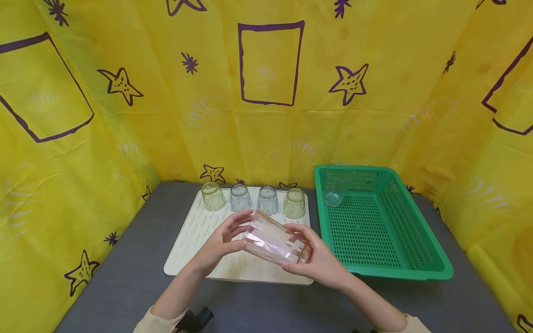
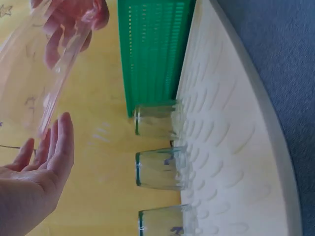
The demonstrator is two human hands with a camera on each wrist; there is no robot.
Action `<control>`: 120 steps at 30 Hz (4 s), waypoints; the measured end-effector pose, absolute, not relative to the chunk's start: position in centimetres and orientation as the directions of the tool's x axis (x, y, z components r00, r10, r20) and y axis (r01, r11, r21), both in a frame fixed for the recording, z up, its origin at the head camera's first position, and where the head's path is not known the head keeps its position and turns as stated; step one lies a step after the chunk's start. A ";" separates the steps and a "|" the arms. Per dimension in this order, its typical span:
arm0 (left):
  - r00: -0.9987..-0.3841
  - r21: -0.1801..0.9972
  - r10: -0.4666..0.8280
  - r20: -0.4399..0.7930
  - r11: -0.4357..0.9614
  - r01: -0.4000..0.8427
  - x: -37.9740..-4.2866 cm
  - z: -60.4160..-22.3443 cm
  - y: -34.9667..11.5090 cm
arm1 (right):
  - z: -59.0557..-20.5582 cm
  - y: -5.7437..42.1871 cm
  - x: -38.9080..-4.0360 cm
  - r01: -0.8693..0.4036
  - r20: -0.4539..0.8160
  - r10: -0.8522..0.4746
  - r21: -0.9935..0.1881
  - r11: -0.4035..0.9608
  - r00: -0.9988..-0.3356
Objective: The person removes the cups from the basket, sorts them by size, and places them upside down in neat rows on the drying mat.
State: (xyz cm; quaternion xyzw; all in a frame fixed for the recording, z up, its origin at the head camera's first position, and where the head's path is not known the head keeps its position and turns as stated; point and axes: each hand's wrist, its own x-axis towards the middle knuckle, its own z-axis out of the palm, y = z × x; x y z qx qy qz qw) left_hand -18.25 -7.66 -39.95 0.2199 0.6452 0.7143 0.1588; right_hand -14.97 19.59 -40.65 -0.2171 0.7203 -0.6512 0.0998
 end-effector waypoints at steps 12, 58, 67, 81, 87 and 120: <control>-0.811 0.995 0.583 0.047 0.040 0.087 -18.6 -39.1 -8.2 | -40.6 20.0 -14.8 -0.242 0.138 -0.460 -0.954 0.175 -0.877; -0.918 0.965 0.388 0.081 -0.261 -0.025 -16.7 -42.1 -6.6 | -41.1 20.2 -15.2 -0.206 0.272 -0.389 -0.957 -0.202 -0.880; -0.932 0.940 0.358 0.047 -0.331 -0.080 -16.5 -42.1 -6.3 | -41.3 20.0 -15.2 -0.204 0.286 -0.378 -0.949 -0.242 -0.881; -0.942 0.926 0.336 0.001 -0.356 -0.126 -15.9 -42.2 -6.1 | -41.5 19.0 -14.6 -0.116 0.207 -0.321 -0.953 -0.280 -0.924; -0.939 0.918 0.343 -0.004 -0.371 -0.139 -16.0 -42.2 -6.1 | -41.7 18.9 -14.6 -0.116 0.213 -0.312 -0.946 -0.302 -0.926; -0.984 0.979 0.152 0.092 0.169 0.118 -16.2 -44.4 -12.8 | -42.0 17.6 -15.3 -0.034 0.151 -0.280 -0.924 -0.380 -0.948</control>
